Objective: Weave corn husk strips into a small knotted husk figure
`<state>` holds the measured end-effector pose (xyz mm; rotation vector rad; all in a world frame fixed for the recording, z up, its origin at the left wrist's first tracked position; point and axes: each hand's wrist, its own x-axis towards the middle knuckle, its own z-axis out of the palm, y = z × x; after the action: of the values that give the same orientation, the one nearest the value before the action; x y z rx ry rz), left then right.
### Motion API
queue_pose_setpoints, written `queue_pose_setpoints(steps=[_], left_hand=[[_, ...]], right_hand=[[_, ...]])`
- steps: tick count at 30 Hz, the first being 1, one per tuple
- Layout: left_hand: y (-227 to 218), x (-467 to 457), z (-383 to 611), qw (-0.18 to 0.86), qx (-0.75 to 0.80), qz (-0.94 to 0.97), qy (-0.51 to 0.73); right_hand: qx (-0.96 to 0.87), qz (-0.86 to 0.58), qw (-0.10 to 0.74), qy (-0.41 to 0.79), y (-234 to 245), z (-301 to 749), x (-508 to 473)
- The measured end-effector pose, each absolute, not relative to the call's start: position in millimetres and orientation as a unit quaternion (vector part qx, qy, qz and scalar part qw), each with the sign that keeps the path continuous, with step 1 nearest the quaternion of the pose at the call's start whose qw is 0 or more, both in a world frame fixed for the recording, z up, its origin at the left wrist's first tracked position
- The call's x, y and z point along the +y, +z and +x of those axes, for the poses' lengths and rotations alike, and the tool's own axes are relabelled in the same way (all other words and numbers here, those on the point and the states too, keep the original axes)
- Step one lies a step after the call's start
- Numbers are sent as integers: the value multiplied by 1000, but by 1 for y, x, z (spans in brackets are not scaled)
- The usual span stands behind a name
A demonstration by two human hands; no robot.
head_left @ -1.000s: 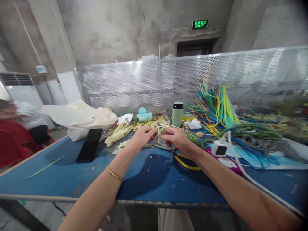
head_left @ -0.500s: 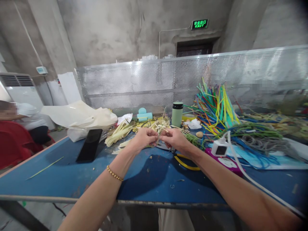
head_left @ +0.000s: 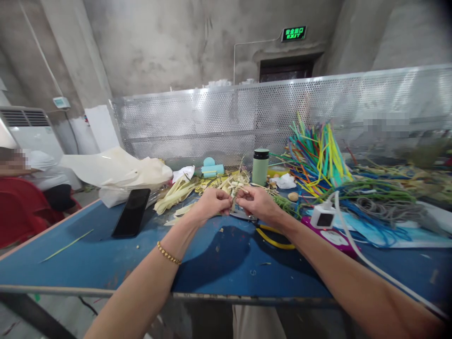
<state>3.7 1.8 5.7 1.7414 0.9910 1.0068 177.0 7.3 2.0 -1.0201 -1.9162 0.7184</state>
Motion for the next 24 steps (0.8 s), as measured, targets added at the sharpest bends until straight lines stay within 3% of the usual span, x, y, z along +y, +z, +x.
queue_pose_setpoints(steps=[16, 24], left_hand=[[2, 6, 7, 349, 414, 738, 403], [10, 1, 2, 367, 396, 748, 386]], right_hand=[[-759, -409, 410, 298, 1, 175, 7], [-750, -420, 386, 336, 8, 180, 4]])
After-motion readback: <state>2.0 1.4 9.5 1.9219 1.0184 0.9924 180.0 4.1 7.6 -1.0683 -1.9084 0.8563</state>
